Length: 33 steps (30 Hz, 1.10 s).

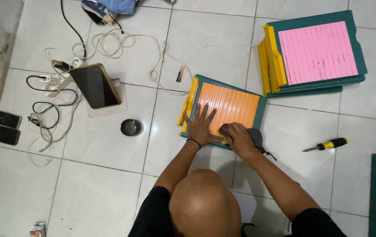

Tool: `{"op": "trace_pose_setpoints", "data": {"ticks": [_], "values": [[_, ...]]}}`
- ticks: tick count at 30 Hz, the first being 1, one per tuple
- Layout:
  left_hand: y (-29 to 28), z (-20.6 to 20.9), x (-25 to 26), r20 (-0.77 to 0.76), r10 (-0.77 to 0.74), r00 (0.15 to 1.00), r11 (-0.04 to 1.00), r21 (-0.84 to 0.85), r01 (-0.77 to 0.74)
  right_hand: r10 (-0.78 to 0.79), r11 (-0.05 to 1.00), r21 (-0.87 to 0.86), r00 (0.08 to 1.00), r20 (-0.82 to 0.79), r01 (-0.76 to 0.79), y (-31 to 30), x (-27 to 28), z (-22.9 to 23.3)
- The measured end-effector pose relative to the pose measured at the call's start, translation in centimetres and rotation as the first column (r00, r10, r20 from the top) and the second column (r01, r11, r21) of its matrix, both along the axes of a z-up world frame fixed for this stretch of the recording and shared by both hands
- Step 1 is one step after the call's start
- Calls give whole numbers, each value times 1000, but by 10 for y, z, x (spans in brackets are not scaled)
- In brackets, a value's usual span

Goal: The person kneels on the floor and disassembles a green plastic storage unit with colored lids. They remove the lids one by one, place them on the floor, and then wipe the orange lid with a cloth. A screwdriver is visible on the floor but not used.

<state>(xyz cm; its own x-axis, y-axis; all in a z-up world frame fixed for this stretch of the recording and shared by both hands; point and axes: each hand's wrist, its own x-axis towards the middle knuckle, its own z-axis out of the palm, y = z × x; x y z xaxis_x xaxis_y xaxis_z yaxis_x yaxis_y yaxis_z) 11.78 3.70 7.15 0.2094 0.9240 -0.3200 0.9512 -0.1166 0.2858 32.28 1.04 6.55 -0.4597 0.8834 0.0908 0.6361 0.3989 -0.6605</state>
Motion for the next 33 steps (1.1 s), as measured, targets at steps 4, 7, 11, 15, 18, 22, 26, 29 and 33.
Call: {"op": "trace_pose_setpoints", "data": {"ticks": [4, 7, 11, 15, 18, 22, 26, 29, 33], "values": [[-1, 6, -5, 6, -45, 999, 998, -46, 45, 68, 955, -277, 985, -156, -109, -5, 9, 15], [1, 11, -17, 48, -63, 997, 994, -83, 66, -118, 989, -116, 972, -202, 96, 30, 14, 19], [-11, 8, -35, -6, -50, 999, 998, -30, 50, -334, 935, 38, 914, -231, 351, 106, -5, 9], [-15, -8, -38, 1, -45, 999, 998, 51, 45, -235, 960, 126, 964, -126, 251, 137, -26, -3], [-18, -15, -36, 4, -7, 1000, 992, 123, 6, -162, 975, 129, 977, -137, 179, 104, -30, -4], [-16, -16, -34, -62, 15, 998, 999, 33, -13, -7, 997, 78, 989, -151, 19, 35, -36, 3], [-17, -17, -33, -38, 13, 999, 997, 79, -10, 205, 978, 66, 962, -179, -196, -20, -37, 7], [-14, -25, -36, -29, 0, 1000, 999, 53, 1, 308, 951, 64, 937, -165, -301, -46, -38, 12], [-18, -49, -41, -35, -26, 999, 989, 146, 31, -218, 951, 131, 910, -353, 279, -39, -48, 18]]}}
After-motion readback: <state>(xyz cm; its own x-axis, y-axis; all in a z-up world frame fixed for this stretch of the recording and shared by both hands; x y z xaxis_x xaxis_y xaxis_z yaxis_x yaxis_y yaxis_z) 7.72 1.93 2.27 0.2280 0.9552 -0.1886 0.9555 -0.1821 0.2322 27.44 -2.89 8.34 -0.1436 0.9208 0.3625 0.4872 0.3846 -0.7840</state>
